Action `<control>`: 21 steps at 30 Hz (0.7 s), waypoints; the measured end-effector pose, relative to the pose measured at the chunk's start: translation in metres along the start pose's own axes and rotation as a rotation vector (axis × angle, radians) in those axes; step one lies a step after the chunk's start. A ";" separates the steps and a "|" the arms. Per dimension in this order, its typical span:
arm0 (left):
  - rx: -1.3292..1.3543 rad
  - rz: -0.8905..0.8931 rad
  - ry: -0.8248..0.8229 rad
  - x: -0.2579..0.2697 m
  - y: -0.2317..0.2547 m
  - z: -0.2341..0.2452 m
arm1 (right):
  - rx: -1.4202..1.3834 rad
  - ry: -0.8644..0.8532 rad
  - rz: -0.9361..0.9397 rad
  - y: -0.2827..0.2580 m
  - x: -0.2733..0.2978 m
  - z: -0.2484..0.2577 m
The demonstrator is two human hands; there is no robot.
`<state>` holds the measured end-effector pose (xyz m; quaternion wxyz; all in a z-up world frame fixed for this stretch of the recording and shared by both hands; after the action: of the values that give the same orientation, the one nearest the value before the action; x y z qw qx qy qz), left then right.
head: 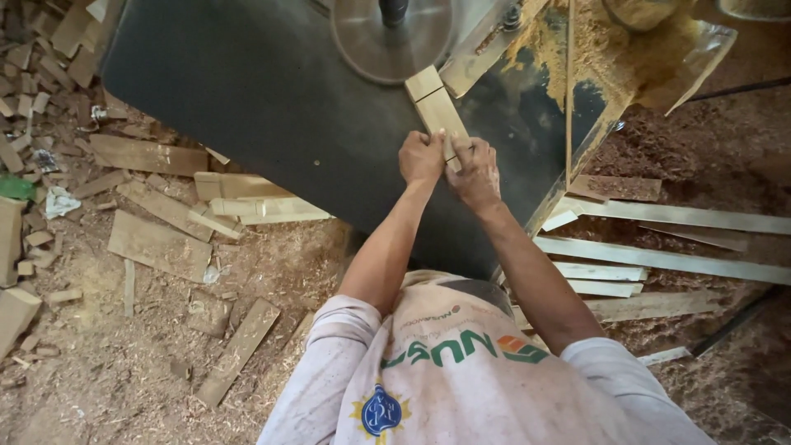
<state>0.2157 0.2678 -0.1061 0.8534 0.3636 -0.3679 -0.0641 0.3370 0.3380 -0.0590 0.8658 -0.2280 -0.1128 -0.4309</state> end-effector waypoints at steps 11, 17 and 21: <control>0.039 0.030 0.017 -0.005 0.009 0.014 | -0.014 0.134 0.060 -0.007 -0.013 -0.008; 0.063 -0.003 0.033 -0.014 0.008 0.015 | -0.024 0.166 0.046 -0.011 -0.016 -0.006; 0.087 -0.032 0.045 -0.025 0.004 0.013 | -0.014 0.150 0.026 -0.008 -0.022 -0.015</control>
<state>0.1881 0.2731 -0.1118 0.8437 0.4076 -0.3453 -0.0536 0.3168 0.3418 -0.0779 0.8758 -0.2026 -0.0418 -0.4362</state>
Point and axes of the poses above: each hand's wrist, its own x-axis away from the middle knuckle, its own z-axis out of the back of the hand, y = z × x, the point moved 7 cm from there along -x, towards the middle knuckle, and after that the axes turned 2 degrees about x, right-handed, at the moved point
